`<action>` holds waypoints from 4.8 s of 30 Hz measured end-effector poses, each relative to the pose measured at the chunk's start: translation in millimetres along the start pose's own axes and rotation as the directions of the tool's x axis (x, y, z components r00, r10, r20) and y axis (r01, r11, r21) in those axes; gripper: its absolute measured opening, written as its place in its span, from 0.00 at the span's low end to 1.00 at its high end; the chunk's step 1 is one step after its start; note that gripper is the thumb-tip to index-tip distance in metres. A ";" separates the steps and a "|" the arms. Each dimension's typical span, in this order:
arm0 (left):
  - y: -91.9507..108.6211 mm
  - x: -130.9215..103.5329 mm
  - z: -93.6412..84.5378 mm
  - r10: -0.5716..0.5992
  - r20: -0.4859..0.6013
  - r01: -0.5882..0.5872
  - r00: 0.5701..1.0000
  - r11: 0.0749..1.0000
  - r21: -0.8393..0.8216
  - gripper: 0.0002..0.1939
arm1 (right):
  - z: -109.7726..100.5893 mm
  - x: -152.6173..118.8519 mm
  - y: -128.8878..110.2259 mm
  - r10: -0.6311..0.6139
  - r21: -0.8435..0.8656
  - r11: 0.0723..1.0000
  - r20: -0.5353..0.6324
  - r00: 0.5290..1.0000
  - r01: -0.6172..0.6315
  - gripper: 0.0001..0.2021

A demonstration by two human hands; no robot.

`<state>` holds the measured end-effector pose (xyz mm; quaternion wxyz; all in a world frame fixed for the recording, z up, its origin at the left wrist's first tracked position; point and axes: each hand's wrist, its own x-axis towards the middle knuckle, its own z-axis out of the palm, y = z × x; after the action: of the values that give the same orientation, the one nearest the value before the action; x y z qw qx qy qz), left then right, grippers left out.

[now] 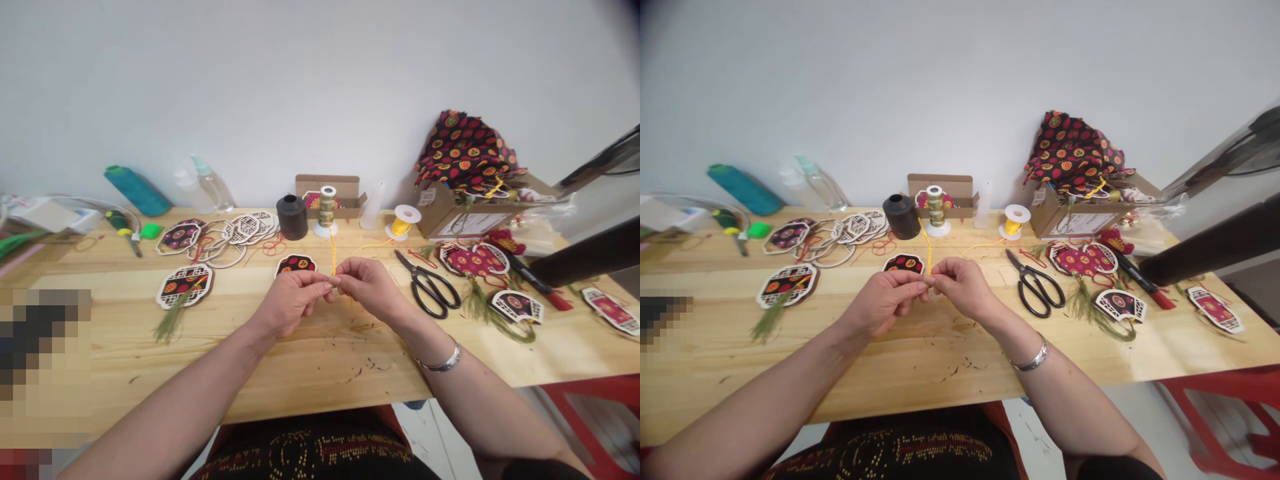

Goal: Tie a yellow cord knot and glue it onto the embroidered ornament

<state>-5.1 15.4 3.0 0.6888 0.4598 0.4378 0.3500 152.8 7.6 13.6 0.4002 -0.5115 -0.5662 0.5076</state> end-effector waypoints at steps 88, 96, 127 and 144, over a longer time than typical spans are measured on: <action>0.8 -0.7 4.4 -0.023 -0.073 0.018 0.997 0.998 -0.068 0.08 | 3.3 0.4 1.8 0.056 0.157 0.986 -0.039 0.998 -0.050 0.13; 0.5 -0.8 5.6 -0.056 -0.085 0.047 0.995 0.994 -0.101 0.08 | 4.1 0.7 4.5 -0.084 -0.002 0.996 -0.111 0.990 0.084 0.10; -4.1 -5.2 7.1 0.296 0.054 -0.292 0.954 0.866 0.406 0.08 | 3.2 -1.1 2.0 -0.030 0.046 0.998 -0.174 0.984 0.039 0.09; 0.3 -7.6 9.0 0.260 0.015 -0.260 0.965 0.964 0.045 0.07 | 7.5 -1.6 0.8 0.065 0.253 0.966 -0.045 0.997 -0.051 0.14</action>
<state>0.4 5.8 7.2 0.6279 0.5310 0.3786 0.4248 145.9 4.7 11.6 0.4615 -0.4861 -0.4714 0.5731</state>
